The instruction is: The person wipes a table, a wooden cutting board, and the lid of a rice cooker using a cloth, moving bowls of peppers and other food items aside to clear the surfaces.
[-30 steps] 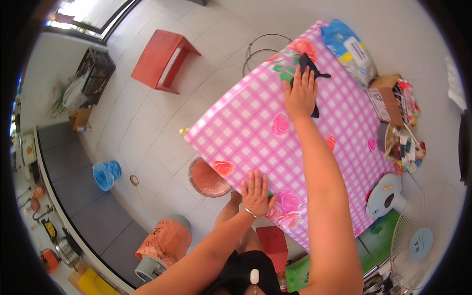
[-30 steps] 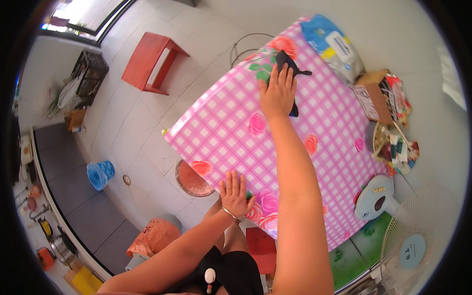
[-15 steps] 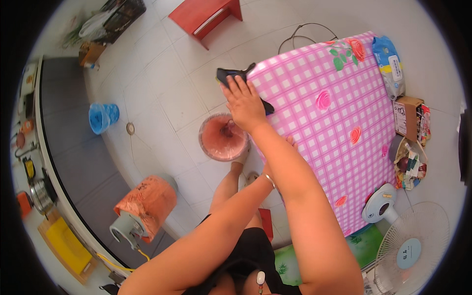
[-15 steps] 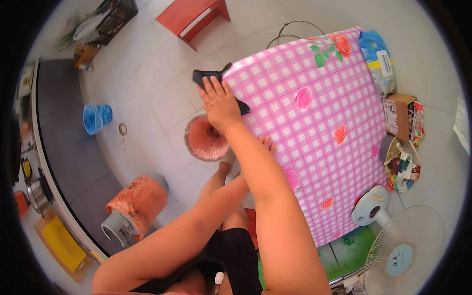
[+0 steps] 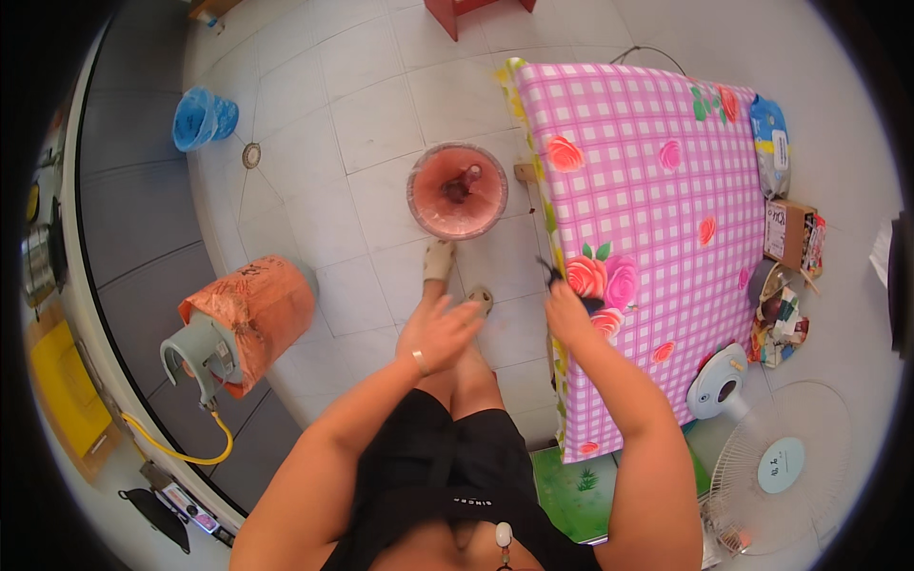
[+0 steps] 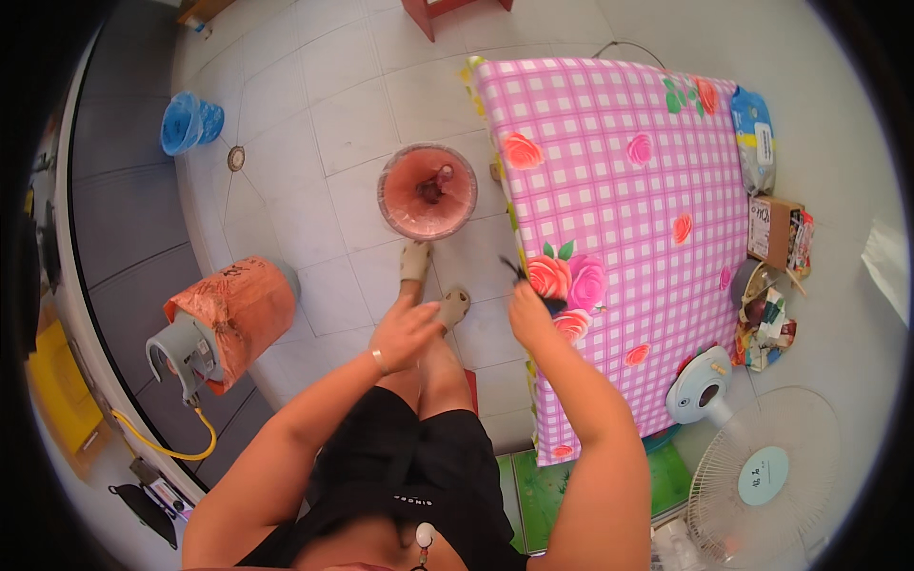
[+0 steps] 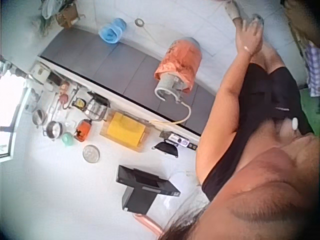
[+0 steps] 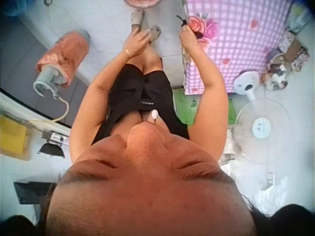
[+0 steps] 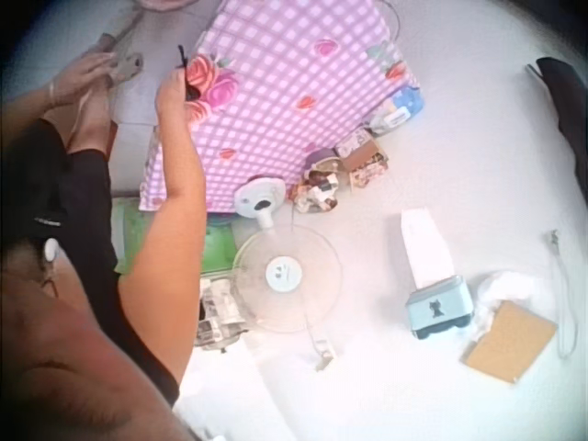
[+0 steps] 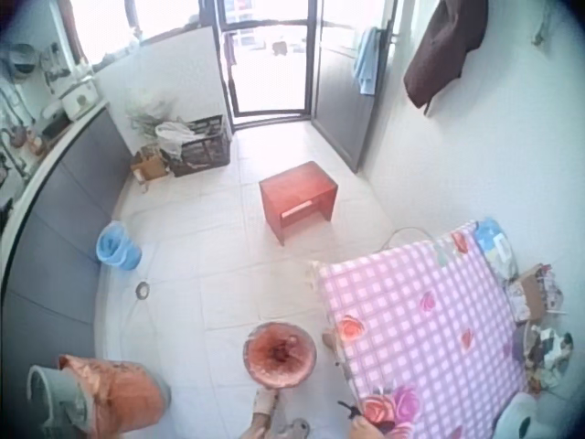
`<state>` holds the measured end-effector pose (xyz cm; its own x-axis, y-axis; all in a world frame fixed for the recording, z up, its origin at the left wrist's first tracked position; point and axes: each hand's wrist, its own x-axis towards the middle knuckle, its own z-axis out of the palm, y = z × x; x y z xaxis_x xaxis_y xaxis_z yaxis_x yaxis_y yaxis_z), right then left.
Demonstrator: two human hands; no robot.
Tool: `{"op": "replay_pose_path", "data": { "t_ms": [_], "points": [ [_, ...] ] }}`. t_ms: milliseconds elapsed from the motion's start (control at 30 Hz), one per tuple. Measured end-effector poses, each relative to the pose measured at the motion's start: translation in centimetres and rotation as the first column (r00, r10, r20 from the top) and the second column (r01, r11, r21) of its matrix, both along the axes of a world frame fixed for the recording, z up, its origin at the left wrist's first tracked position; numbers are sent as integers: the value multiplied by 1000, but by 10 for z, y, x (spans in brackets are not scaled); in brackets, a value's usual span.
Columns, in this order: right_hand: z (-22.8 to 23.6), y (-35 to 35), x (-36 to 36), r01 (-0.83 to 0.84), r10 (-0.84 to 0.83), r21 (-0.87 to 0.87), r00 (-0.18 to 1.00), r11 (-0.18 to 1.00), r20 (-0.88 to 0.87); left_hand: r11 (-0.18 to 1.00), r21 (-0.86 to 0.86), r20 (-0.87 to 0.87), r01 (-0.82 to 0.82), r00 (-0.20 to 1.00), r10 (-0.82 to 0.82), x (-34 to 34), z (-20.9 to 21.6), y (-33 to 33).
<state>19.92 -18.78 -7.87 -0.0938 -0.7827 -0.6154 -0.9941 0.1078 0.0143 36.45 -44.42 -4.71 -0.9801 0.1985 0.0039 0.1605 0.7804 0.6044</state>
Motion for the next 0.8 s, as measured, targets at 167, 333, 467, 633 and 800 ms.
{"op": "replay_pose_path", "data": {
  "t_ms": [167, 333, 467, 633, 800],
  "points": [
    [-11, 110, 126, -11, -32, 300, 990, 954, 138, 849, -162, 216, -503, 822, 528, 141, 6, -118],
    [28, 153, 197, -53, -293, 733, 895, 679, 335, 770, -247, 308, -588, 706, 638, 283, 33, -173],
    [90, 118, 185, 111, -553, 862, 806, 495, 214, 690, -223, 386, -688, 588, 711, 345, 63, -178],
    [158, 55, 141, 498, -622, 647, 782, 578, -46, 616, -137, 401, -776, 526, 751, 350, 89, -205],
    [154, -39, 100, 710, -780, 385, 624, 590, 45, 610, -66, 321, -790, 562, 763, 294, 137, -286]
  ]
}}
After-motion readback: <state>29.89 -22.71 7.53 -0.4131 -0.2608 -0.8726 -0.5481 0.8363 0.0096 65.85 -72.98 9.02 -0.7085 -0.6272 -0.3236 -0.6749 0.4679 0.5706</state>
